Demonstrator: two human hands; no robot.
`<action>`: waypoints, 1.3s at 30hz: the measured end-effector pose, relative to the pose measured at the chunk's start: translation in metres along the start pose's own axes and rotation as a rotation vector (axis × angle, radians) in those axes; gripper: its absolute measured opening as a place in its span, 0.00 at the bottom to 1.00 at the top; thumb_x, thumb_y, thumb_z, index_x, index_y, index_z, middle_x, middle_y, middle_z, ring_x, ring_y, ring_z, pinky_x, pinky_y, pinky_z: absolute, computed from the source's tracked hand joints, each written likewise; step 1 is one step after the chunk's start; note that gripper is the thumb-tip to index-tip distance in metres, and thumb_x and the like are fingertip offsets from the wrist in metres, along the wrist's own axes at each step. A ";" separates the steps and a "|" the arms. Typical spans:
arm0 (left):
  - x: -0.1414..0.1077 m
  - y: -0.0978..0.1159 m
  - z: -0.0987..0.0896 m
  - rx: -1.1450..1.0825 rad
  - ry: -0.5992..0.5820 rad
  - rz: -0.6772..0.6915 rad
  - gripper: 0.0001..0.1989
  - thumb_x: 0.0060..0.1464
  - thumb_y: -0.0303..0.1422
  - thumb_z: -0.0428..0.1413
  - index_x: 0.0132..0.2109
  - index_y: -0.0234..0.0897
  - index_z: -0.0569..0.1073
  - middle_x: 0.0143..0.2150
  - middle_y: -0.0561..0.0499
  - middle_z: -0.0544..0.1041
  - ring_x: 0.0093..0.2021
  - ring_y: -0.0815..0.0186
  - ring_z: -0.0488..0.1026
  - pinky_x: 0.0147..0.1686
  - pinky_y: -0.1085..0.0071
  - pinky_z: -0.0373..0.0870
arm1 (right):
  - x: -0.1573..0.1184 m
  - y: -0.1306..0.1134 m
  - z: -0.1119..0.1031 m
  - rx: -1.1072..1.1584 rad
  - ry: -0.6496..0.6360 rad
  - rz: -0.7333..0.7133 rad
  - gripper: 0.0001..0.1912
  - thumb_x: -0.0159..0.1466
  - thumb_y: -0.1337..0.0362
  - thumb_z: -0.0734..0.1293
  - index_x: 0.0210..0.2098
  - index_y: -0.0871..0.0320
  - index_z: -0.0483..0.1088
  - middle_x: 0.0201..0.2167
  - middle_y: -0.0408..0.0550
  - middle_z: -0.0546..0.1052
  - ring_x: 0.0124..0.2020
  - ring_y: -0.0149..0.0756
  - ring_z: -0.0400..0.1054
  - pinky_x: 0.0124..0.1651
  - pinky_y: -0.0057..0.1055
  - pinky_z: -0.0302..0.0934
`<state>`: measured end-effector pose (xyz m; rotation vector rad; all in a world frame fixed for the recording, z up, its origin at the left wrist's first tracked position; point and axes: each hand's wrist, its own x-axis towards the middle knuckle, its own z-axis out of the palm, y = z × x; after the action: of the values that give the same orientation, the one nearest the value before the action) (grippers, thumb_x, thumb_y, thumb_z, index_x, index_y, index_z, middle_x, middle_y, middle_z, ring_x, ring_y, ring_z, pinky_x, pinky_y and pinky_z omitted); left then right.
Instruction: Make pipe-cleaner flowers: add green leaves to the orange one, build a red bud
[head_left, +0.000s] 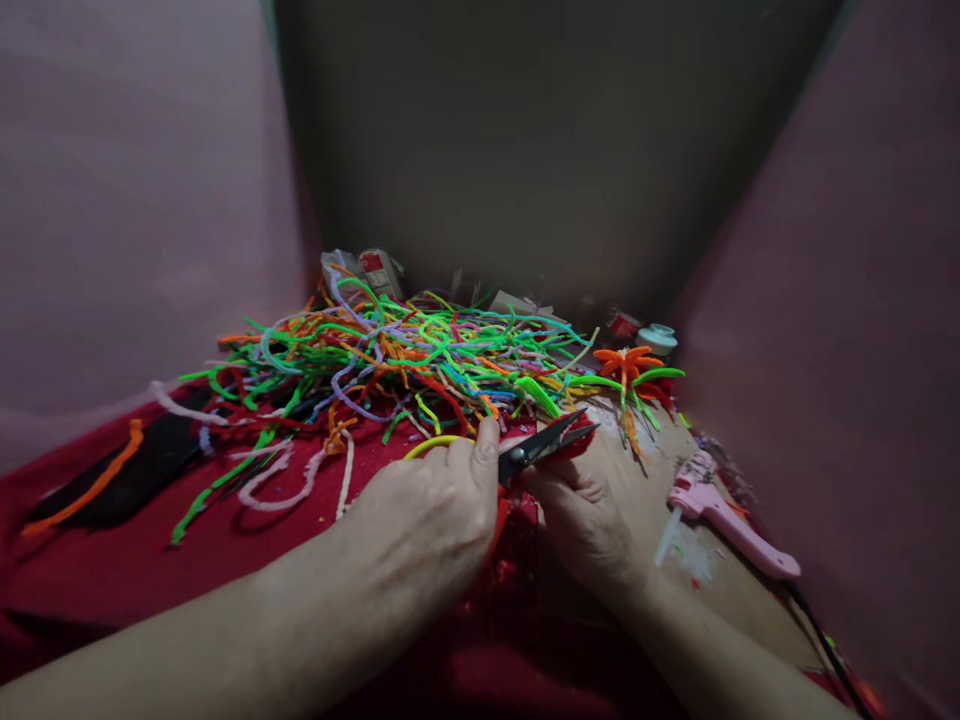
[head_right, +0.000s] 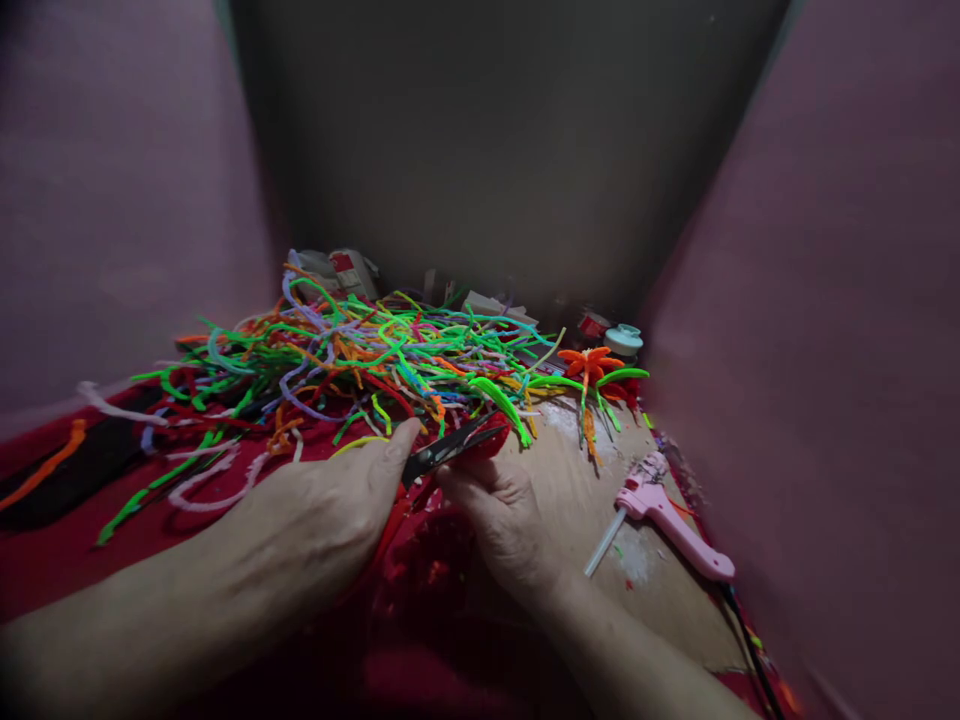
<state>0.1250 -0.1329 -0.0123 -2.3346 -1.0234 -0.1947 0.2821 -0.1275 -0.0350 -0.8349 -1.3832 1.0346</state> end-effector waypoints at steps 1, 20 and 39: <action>0.000 0.000 -0.001 -0.005 -0.009 0.004 0.27 0.49 0.16 0.41 0.57 0.20 0.64 0.32 0.41 0.75 0.26 0.63 0.73 0.21 0.70 0.70 | 0.000 -0.001 0.000 -0.012 -0.006 -0.003 0.08 0.55 0.68 0.67 0.23 0.52 0.77 0.19 0.42 0.74 0.28 0.38 0.66 0.31 0.33 0.61; -0.004 0.000 -0.004 -0.015 -0.150 0.048 0.28 0.49 0.17 0.41 0.59 0.20 0.61 0.35 0.39 0.76 0.28 0.62 0.75 0.22 0.71 0.71 | -0.001 -0.004 0.002 -0.178 -0.010 -0.029 0.13 0.57 0.71 0.63 0.31 0.50 0.79 0.22 0.41 0.77 0.34 0.39 0.70 0.38 0.35 0.65; 0.017 -0.035 0.017 -0.221 -0.424 -0.224 0.23 0.54 0.18 0.38 0.57 0.23 0.60 0.34 0.38 0.77 0.32 0.56 0.78 0.27 0.66 0.72 | -0.002 0.020 -0.008 0.374 -0.070 0.157 0.08 0.59 0.64 0.65 0.30 0.52 0.77 0.39 0.46 0.75 0.40 0.37 0.67 0.41 0.32 0.63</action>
<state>0.1105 -0.0937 -0.0051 -2.5162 -1.5397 0.1151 0.2882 -0.1214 -0.0548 -0.6391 -1.1441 1.4044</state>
